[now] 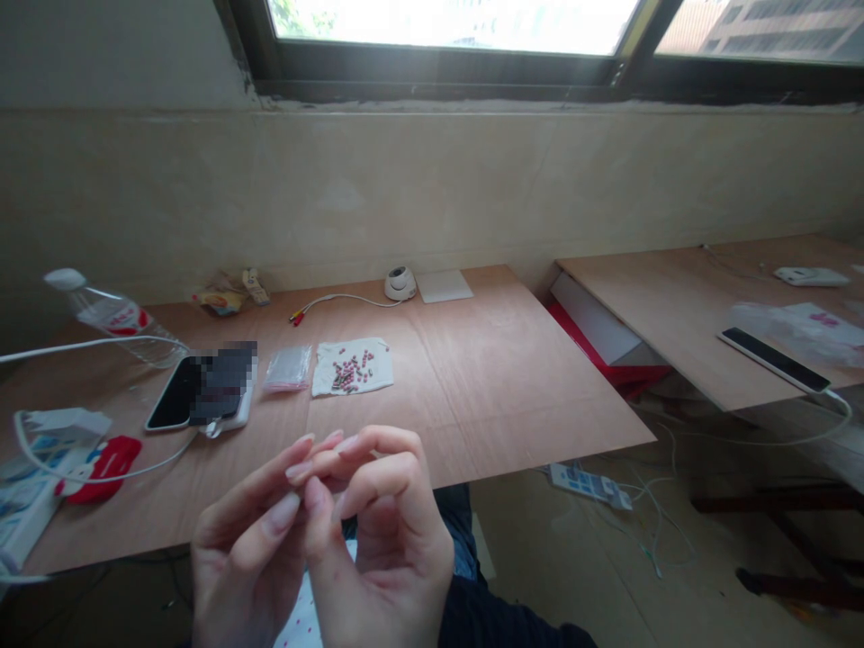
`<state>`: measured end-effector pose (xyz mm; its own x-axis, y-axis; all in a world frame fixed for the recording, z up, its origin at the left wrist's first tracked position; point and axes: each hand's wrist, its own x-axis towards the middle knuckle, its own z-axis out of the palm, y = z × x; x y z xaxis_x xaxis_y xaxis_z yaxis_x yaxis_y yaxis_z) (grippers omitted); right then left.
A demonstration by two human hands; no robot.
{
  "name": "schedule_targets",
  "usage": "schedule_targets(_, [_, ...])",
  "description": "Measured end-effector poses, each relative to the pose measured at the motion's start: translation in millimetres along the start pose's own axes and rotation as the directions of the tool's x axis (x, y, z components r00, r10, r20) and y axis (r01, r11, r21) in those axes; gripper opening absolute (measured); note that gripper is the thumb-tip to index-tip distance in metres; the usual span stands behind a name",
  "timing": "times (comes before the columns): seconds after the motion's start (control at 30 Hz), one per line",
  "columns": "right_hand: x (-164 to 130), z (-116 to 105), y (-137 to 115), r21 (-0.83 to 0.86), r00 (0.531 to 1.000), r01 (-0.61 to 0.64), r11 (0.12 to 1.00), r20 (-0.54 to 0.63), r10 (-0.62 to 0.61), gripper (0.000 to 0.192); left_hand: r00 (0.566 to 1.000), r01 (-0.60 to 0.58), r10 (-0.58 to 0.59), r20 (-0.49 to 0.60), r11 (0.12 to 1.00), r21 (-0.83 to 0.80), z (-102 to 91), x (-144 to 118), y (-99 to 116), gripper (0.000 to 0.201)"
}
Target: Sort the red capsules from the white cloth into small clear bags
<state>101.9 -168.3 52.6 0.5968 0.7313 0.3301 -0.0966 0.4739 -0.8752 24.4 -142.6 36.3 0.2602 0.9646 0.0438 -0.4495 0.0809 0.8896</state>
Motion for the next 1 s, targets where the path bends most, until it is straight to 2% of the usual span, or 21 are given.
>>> schedule_targets(0.13, [-2.6, 0.2, 2.0, 0.004, 0.999, -0.013, 1.000, -0.037, 0.013, 0.022, 1.000, -0.009, 0.009, 0.003, 1.000, 0.019, 0.6, 0.1, -1.8, 0.025])
schedule_targets(0.3, [-4.1, 1.3, 3.0, -0.024, 0.999, 0.000, 1.000, -0.049, -0.001, 0.022, 0.999, -0.050, 0.050, 0.005, 0.996, 0.074, 1.2, 0.6, -1.5, 0.019])
schedule_targets(0.47, [-5.1, 3.4, 2.4, -0.067, 0.997, 0.015, 0.998, -0.077, -0.021, 0.020, 0.999, -0.036, 0.037, -0.015, 0.994, 0.100, 0.6, -0.7, -0.6, 0.019])
schedule_targets(0.8, [-4.6, 2.5, 1.6, -0.070, 0.999, 0.040, 0.997, -0.030, -0.042, 0.021, 0.995, -0.043, 0.053, -0.082, 0.992, 0.120, 3.4, -0.5, 1.6, 0.014])
schedule_targets(1.0, [-5.4, 3.6, 3.4, -0.057, 0.999, 0.028, 0.998, -0.044, -0.031, 0.022, 0.995, -0.034, 0.045, -0.094, 0.992, 0.119, 1.7, -0.1, 1.0, 0.013])
